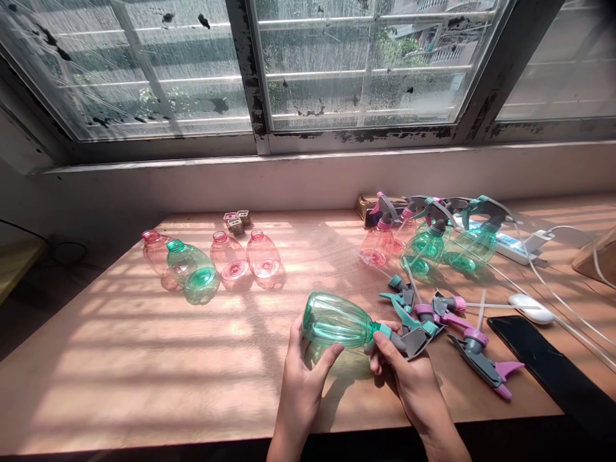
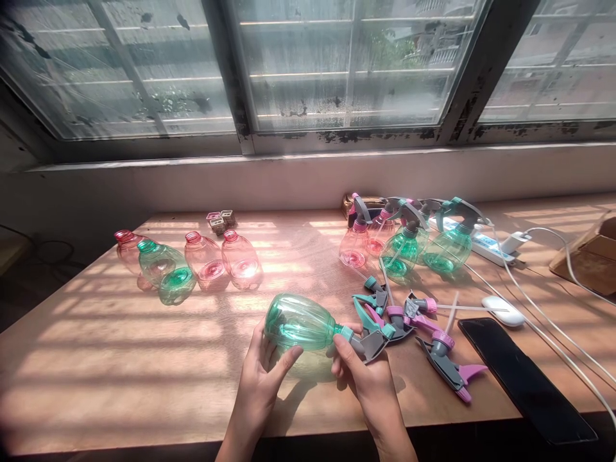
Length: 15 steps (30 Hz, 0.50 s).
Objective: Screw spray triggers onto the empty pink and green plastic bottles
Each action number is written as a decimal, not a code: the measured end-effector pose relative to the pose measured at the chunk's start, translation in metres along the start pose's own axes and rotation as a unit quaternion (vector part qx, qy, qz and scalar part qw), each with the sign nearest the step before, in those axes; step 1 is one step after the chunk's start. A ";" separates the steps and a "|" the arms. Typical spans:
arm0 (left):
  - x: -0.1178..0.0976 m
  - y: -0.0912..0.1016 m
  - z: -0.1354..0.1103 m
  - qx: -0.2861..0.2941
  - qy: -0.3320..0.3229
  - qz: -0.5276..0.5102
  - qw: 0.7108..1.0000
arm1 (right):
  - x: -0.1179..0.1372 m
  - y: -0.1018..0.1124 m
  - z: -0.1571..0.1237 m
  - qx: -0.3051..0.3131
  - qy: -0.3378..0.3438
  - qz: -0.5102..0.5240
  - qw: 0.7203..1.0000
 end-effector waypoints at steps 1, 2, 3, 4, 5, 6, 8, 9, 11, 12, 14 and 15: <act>0.001 0.000 0.000 0.005 0.000 0.001 1.000 | -0.001 0.001 0.000 -0.001 -0.002 0.001 1.000; 0.002 0.000 0.000 0.008 0.000 0.002 1.000 | -0.002 0.001 0.001 -0.003 -0.004 0.002 1.000; 0.003 0.000 0.001 0.009 0.000 0.003 1.000 | -0.003 0.002 0.001 -0.005 -0.006 0.004 1.000; 0.003 0.001 0.001 0.009 0.000 0.004 1.000 | -0.003 0.002 0.001 -0.006 -0.008 0.006 1.000; 0.004 0.001 0.001 0.006 0.001 0.004 1.000 | -0.004 0.003 0.001 -0.007 -0.010 0.006 1.000; 0.004 0.002 0.001 0.003 0.002 0.005 1.000 | -0.004 0.003 0.001 -0.008 -0.009 0.004 1.000; 0.006 0.003 0.002 -0.003 0.006 0.007 1.000 | -0.003 0.003 0.001 -0.012 -0.004 0.000 1.000; 0.007 0.003 0.002 -0.005 0.008 0.010 1.000 | -0.002 0.003 0.001 -0.014 0.001 -0.001 1.000; 0.006 0.003 0.002 -0.007 0.006 0.016 1.000 | 0.001 0.002 0.000 -0.018 0.007 0.000 1.000; 0.006 0.002 0.002 -0.006 0.006 0.017 1.000 | 0.001 0.002 0.000 -0.019 0.007 0.001 1.000; 0.005 0.002 0.000 -0.008 0.012 0.012 1.000 | 0.001 0.002 -0.001 -0.023 0.001 0.002 1.000; 0.005 0.002 -0.001 -0.011 0.015 0.007 1.000 | 0.001 0.002 -0.001 -0.023 -0.004 0.002 1.000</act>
Point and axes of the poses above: each hand's wrist, its own z-axis towards the middle knuckle, its own y-axis out of the back of the hand, x = y × z, the point moved 9 cm from there along z, towards the middle knuckle, and after that the axes turned 7 degrees about -x, right-handed, at the moved point
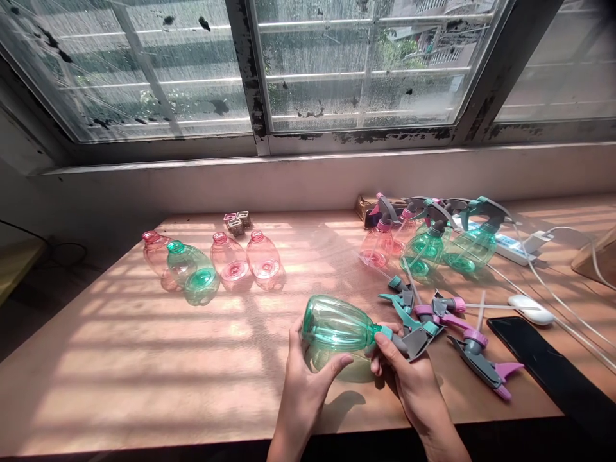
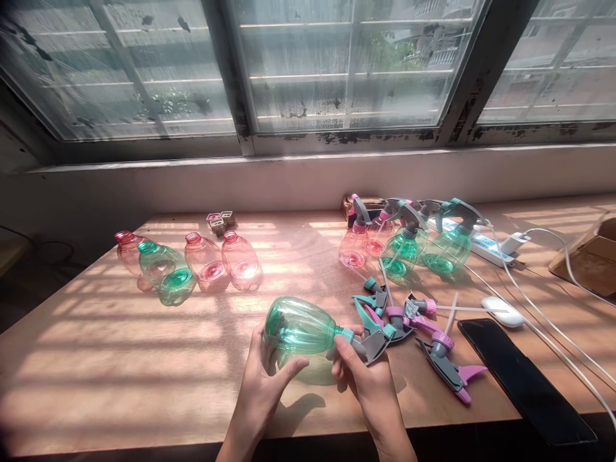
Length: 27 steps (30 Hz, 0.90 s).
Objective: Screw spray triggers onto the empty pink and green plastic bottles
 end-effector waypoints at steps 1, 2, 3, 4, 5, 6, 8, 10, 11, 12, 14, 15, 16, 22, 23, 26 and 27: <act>-0.001 0.000 -0.001 -0.002 0.002 -0.004 1.000 | 0.000 0.000 0.000 0.002 -0.003 0.000 1.000; -0.002 0.000 -0.002 -0.003 0.001 -0.007 1.000 | -0.001 -0.001 0.000 0.004 -0.004 0.000 1.000; -0.004 0.000 -0.003 -0.005 -0.001 -0.009 1.000 | -0.001 -0.001 0.000 0.007 -0.003 0.000 1.000; -0.005 0.000 -0.003 -0.007 -0.003 -0.010 1.000 | -0.001 -0.001 0.000 0.009 -0.002 -0.001 1.000; -0.006 0.000 -0.003 -0.008 -0.005 -0.010 1.000 | 0.000 -0.001 0.000 0.010 0.000 -0.002 1.000; -0.007 0.000 -0.003 -0.009 -0.007 -0.011 1.000 | 0.000 -0.001 0.000 0.009 0.002 -0.003 1.000; -0.009 -0.001 -0.002 -0.008 -0.013 -0.011 1.000 | 0.001 0.000 0.000 0.007 0.005 -0.004 1.000; -0.010 -0.002 -0.001 0.002 -0.018 -0.011 1.000 | 0.002 0.000 0.000 0.008 0.007 -0.003 1.000; -0.010 -0.003 -0.001 0.007 -0.018 -0.013 1.000 | 0.003 0.000 0.000 0.009 0.007 -0.004 1.000; -0.009 -0.003 0.000 0.010 -0.016 -0.016 1.000 | 0.003 0.000 0.000 0.010 0.006 -0.005 1.000; -0.007 -0.002 0.001 0.013 -0.012 -0.021 1.000 | 0.003 -0.001 -0.001 0.015 0.004 -0.007 1.000; -0.007 -0.002 0.002 0.013 -0.012 -0.022 1.000 | 0.003 -0.001 -0.001 0.017 0.002 -0.008 1.000; -0.006 -0.002 0.002 0.014 -0.011 -0.020 1.000 | 0.003 -0.002 -0.001 0.019 0.000 -0.007 1.000; -0.005 0.000 -0.001 0.014 -0.014 -0.004 1.000 | -0.001 0.001 -0.001 0.017 -0.005 -0.003 1.000; -0.006 0.000 -0.002 0.011 -0.014 -0.008 1.000 | -0.003 0.001 -0.001 0.024 -0.007 -0.014 1.000; -0.007 0.005 -0.002 -0.019 -0.007 -0.012 1.000 | -0.007 0.001 -0.002 0.046 -0.013 -0.067 0.997; -0.008 0.008 -0.002 -0.033 -0.006 -0.009 0.999 | -0.007 0.000 -0.003 0.053 -0.014 -0.079 0.995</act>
Point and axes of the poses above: each hand's wrist, its own z-axis towards the middle knuckle, its own y-axis out of the back of the hand, x = y × z, the point moved 9 cm from there along z, towards the middle knuckle, and after that the axes turned 7 degrees about -x, right-handed, at the moved point
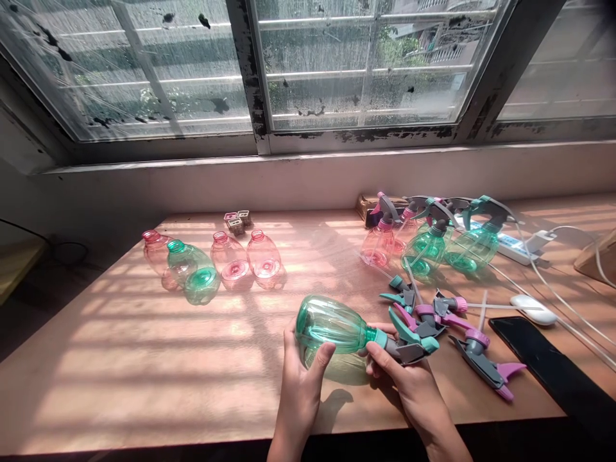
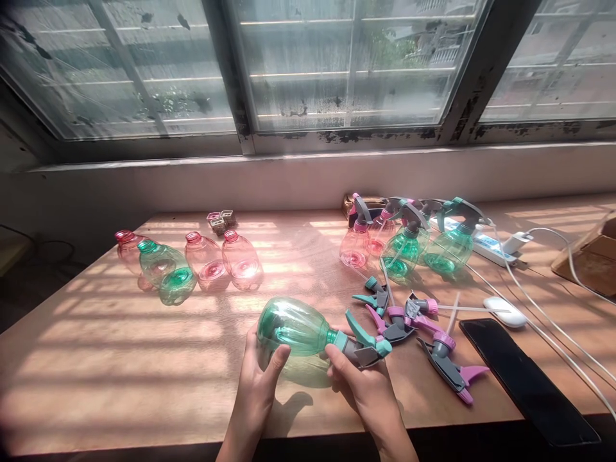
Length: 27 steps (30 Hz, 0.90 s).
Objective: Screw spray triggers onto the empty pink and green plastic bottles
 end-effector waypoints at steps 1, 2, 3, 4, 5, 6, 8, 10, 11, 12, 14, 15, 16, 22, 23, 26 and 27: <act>0.000 0.002 0.000 -0.013 0.001 0.004 1.000 | 0.001 -0.001 -0.001 0.005 0.001 -0.004 1.000; -0.001 0.003 0.000 -0.022 0.002 0.008 1.000 | 0.002 -0.002 -0.002 0.006 0.002 0.001 1.000; -0.001 0.003 0.000 -0.026 0.003 0.011 1.000 | 0.004 -0.004 -0.002 0.005 0.002 0.013 1.000; -0.002 0.003 0.000 -0.026 0.003 0.012 1.000 | 0.005 -0.005 -0.003 0.005 -0.002 0.027 1.000; -0.002 0.003 0.000 -0.025 0.003 0.011 1.000 | 0.006 -0.006 -0.003 0.000 -0.005 0.041 0.999; -0.002 0.002 0.001 -0.022 0.003 0.006 1.000 | 0.006 -0.006 -0.003 -0.009 -0.007 0.053 0.999; -0.002 -0.001 0.002 -0.004 -0.003 -0.007 1.000 | 0.007 -0.004 -0.001 -0.026 -0.001 0.058 0.998; -0.001 -0.005 0.003 0.021 -0.008 -0.013 1.000 | 0.007 0.000 0.001 -0.040 0.011 0.051 0.998; 0.001 -0.006 0.004 0.028 -0.009 -0.013 0.999 | 0.006 0.002 0.002 -0.043 0.012 0.047 0.998; 0.003 -0.006 0.005 0.030 -0.010 -0.013 0.999 | 0.005 0.003 0.003 -0.044 0.011 0.047 0.998; 0.007 -0.004 0.006 0.019 -0.010 -0.012 1.000 | 0.003 0.004 0.004 -0.044 0.009 0.055 0.997; 0.008 -0.003 0.006 0.014 -0.011 -0.010 1.000 | 0.003 0.004 0.004 -0.044 0.011 0.062 0.997; 0.009 -0.003 0.005 0.015 -0.013 -0.006 1.000 | 0.003 0.004 0.004 -0.044 0.014 0.069 0.997; 0.002 0.001 0.000 -0.003 -0.012 0.002 1.000 | 0.003 -0.003 0.000 -0.018 -0.010 0.067 0.998; 0.000 0.002 0.000 -0.011 -0.010 -0.001 1.000 | 0.001 -0.004 0.000 -0.011 -0.019 0.068 0.997; -0.004 0.004 0.001 -0.028 -0.010 0.005 1.000 | -0.001 -0.004 0.001 -0.019 -0.029 0.071 0.997; -0.003 0.004 0.002 -0.027 -0.011 0.006 1.000 | -0.001 -0.002 0.001 -0.028 -0.021 0.067 0.997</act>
Point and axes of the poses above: each hand's wrist, its own z-axis towards the middle knuckle, its own y-axis out of the back of the hand, x = y × z, the point moved 9 cm from there along z, towards the middle knuckle, and after that the axes turned 7 degrees about -x, right-handed, at the moved point
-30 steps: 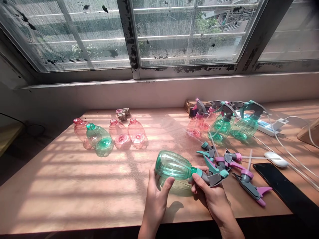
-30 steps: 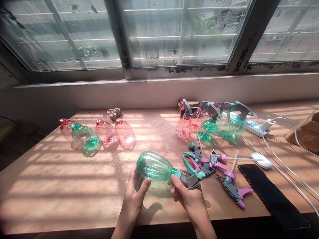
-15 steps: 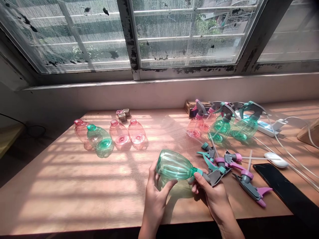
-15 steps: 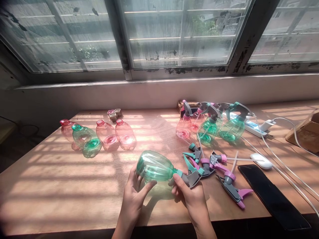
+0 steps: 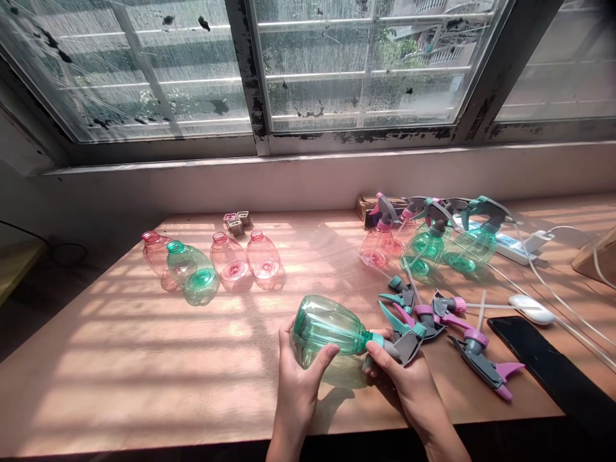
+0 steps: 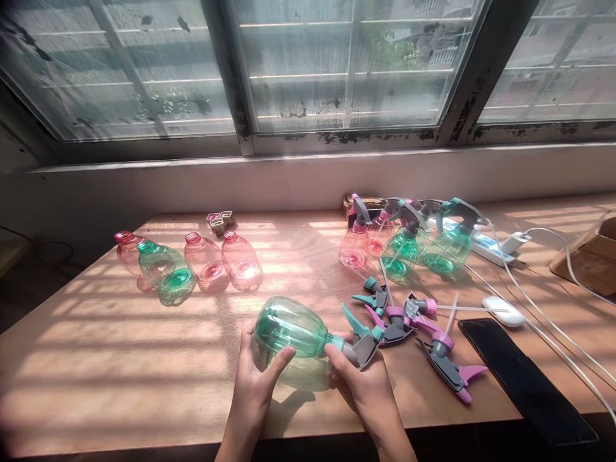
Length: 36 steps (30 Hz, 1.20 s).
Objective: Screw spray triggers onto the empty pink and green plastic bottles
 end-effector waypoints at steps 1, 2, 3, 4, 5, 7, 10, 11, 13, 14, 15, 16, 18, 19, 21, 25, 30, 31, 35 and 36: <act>0.001 -0.001 0.001 0.006 -0.003 -0.001 1.000 | 0.001 0.002 0.001 -0.009 0.011 -0.005 1.000; 0.001 -0.003 0.002 0.016 -0.007 -0.003 1.000 | 0.002 0.003 0.001 -0.013 0.018 -0.010 1.000; 0.003 -0.005 0.002 0.025 -0.011 -0.004 1.000 | 0.002 0.004 0.002 -0.015 0.022 -0.013 1.000; 0.004 -0.006 0.003 0.033 -0.014 -0.002 0.999 | 0.001 0.005 0.002 -0.017 0.022 -0.013 1.000; 0.005 -0.007 0.003 0.038 -0.017 0.004 0.999 | 0.000 0.006 0.003 -0.017 0.018 -0.010 1.000; 0.007 -0.008 0.002 0.041 -0.020 0.019 0.999 | -0.002 0.006 0.003 -0.011 0.004 -0.001 1.000; 0.006 -0.009 -0.001 0.039 -0.016 0.026 0.999 | 0.000 0.004 0.002 0.000 0.004 0.015 1.000; 0.005 -0.009 -0.003 0.038 -0.013 0.020 0.999 | 0.002 0.004 0.001 0.002 0.008 0.016 1.000; 0.002 -0.009 -0.005 0.038 -0.011 0.002 0.999 | 0.005 0.001 0.000 0.005 0.012 0.013 1.000; 0.000 -0.009 -0.006 0.037 -0.012 -0.007 0.999 | 0.005 0.000 -0.001 0.006 0.010 0.012 1.000; -0.001 -0.008 -0.006 0.036 -0.011 -0.015 0.999 | 0.005 -0.001 -0.002 0.006 0.007 0.011 1.000; -0.002 -0.007 -0.005 0.033 -0.008 -0.019 0.999 | 0.005 -0.002 -0.003 0.006 0.004 0.012 1.000; -0.001 -0.004 -0.003 0.025 0.003 -0.020 0.999 | 0.004 -0.003 -0.004 0.005 -0.004 0.013 1.000; 0.000 -0.003 -0.002 0.022 0.008 -0.019 1.000 | 0.004 -0.003 -0.005 0.006 -0.007 0.008 1.000; 0.003 -0.003 0.000 0.028 0.010 -0.020 0.999 | 0.003 -0.003 -0.005 0.010 -0.008 -0.005 1.000; 0.009 -0.007 0.002 0.055 -0.014 0.006 0.998 | 0.008 0.003 -0.004 -0.007 0.001 0.012 1.000; 0.010 -0.010 -0.001 0.063 -0.030 0.066 0.995 | 0.008 0.007 -0.002 -0.022 0.004 0.039 0.999; 0.009 -0.011 -0.002 0.068 -0.024 0.073 0.995 | 0.007 0.007 -0.001 -0.019 0.006 0.037 0.999; 0.000 -0.011 -0.005 0.056 -0.016 0.044 0.997 | 0.003 0.005 -0.001 -0.017 0.022 0.030 0.999; -0.002 -0.009 -0.006 0.046 -0.016 0.031 0.998 | 0.003 0.005 -0.001 -0.018 0.029 0.027 0.999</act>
Point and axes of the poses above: each hand's wrist, its own z-axis towards the middle knuckle, its own y-axis out of the back of the hand, x = y × z, the point moved 9 cm from there along z, towards the middle knuckle, and after that the axes turned 7 degrees about -x, right-handed, at the moved point
